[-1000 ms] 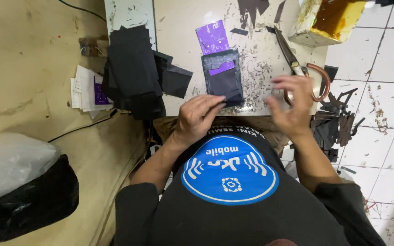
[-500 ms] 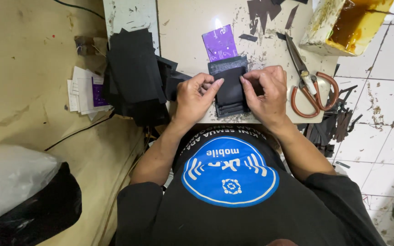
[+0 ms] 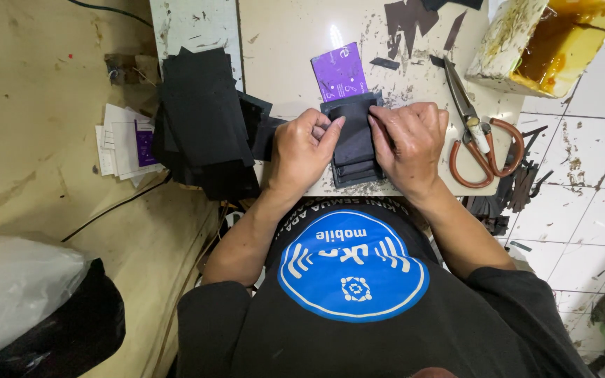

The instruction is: Assembling a leather wallet by applying adhesive, trimming edges with scissors, and folding pieces.

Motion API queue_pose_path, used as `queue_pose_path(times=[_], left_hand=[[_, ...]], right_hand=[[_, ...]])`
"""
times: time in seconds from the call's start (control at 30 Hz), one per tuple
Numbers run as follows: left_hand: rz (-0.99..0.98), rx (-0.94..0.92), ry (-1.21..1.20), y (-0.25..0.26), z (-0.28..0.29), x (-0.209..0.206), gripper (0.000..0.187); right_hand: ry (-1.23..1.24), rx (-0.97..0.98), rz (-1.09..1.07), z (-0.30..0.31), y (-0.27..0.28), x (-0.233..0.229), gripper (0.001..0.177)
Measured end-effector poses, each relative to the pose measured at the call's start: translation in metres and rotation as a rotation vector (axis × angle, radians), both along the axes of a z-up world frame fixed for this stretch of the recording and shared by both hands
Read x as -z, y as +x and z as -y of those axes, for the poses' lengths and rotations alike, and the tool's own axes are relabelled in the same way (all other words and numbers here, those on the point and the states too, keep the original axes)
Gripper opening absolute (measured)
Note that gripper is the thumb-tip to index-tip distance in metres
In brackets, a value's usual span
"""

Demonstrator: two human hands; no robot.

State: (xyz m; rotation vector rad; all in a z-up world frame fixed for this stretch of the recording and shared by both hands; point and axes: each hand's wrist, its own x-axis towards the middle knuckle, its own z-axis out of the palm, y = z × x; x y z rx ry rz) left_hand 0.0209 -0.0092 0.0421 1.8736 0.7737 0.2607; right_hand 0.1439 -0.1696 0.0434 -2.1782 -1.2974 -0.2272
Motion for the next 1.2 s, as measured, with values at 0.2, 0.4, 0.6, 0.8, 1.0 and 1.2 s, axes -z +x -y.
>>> queue_pose_path(times=[0.2, 0.4, 0.6, 0.8, 1.0, 1.2], left_hand=[[-0.043, -0.008, -0.015, 0.003, -0.002, 0.000, 0.021], [-0.063, -0.001, -0.008, 0.003, -0.001, 0.002, 0.021], [-0.086, 0.005, -0.007, 0.003, 0.001, 0.004, 0.021], [-0.107, -0.009, -0.021, 0.004, 0.001, 0.001, 0.022], [-0.079, -0.009, 0.005, 0.005, 0.001, 0.000, 0.023], [-0.077, -0.002, 0.012, 0.006, -0.002, 0.000, 0.022]], right_hand=[[-0.018, -0.001, 0.056, -0.001, 0.000, 0.002, 0.007], [-0.005, 0.005, 0.000, 0.005, 0.006, 0.017, 0.005], [0.100, 0.015, -0.158, 0.035, 0.037, 0.017, 0.016], [0.054, -0.052, -0.079, 0.026, 0.018, 0.011, 0.010], [-0.055, -0.080, -0.034, 0.008, 0.001, -0.008, 0.025], [-0.124, -0.080, 0.076, 0.009, 0.004, -0.004, 0.023]])
